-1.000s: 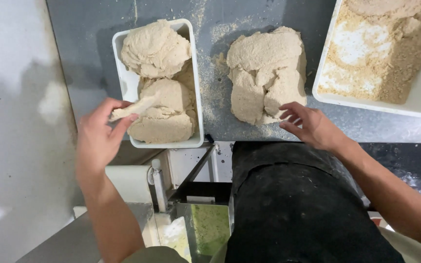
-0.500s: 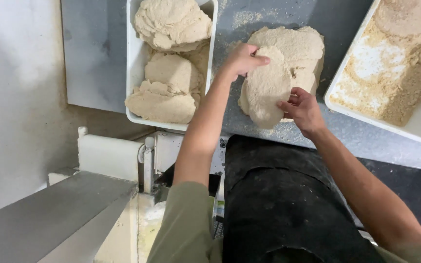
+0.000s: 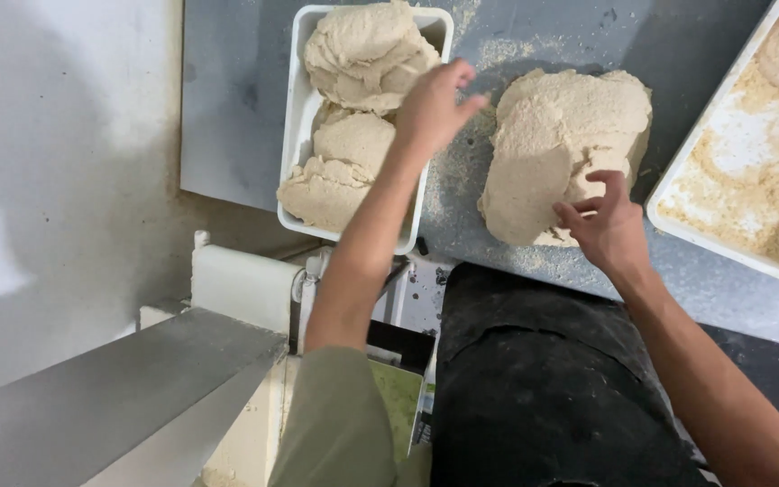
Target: Organizing and stacking flattened dough pieces from a container onto a work surface.
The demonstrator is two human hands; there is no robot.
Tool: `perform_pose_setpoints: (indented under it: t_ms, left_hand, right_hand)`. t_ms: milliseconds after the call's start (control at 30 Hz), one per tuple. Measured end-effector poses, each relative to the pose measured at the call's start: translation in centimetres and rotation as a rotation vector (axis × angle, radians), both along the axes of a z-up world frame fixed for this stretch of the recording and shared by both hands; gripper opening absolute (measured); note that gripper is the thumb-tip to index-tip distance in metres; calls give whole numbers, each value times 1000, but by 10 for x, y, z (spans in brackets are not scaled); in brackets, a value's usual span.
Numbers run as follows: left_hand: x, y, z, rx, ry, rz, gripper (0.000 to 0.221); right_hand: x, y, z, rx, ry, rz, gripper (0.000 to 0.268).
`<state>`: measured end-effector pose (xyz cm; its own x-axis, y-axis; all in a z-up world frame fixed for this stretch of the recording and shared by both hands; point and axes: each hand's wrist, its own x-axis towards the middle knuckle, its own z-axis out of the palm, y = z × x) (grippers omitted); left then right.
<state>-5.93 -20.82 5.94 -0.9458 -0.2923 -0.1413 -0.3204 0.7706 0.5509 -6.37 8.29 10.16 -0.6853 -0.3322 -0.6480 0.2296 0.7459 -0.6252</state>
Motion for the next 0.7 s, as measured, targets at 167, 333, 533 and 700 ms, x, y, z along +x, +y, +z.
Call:
perform_pose_setpoints:
  t_ms: [167,333,533,700]
  left_hand:
    - [2,-98,1,-576,-21,68,44]
    - [-16,-154,-24,-668,-73,51,46]
    - [-41,-179,-35,-908,-357,-344,32]
    - [-48,-178,-40,-968,-376,-330,19]
  right_hand:
    - [18,43,-9,14,-36,37,57]
    - [30,68,-11,22,-75,29,56]
    - [31,70,-11,-50,-41,3,54]
    - [25,64,-6,-93,-67,32,52]
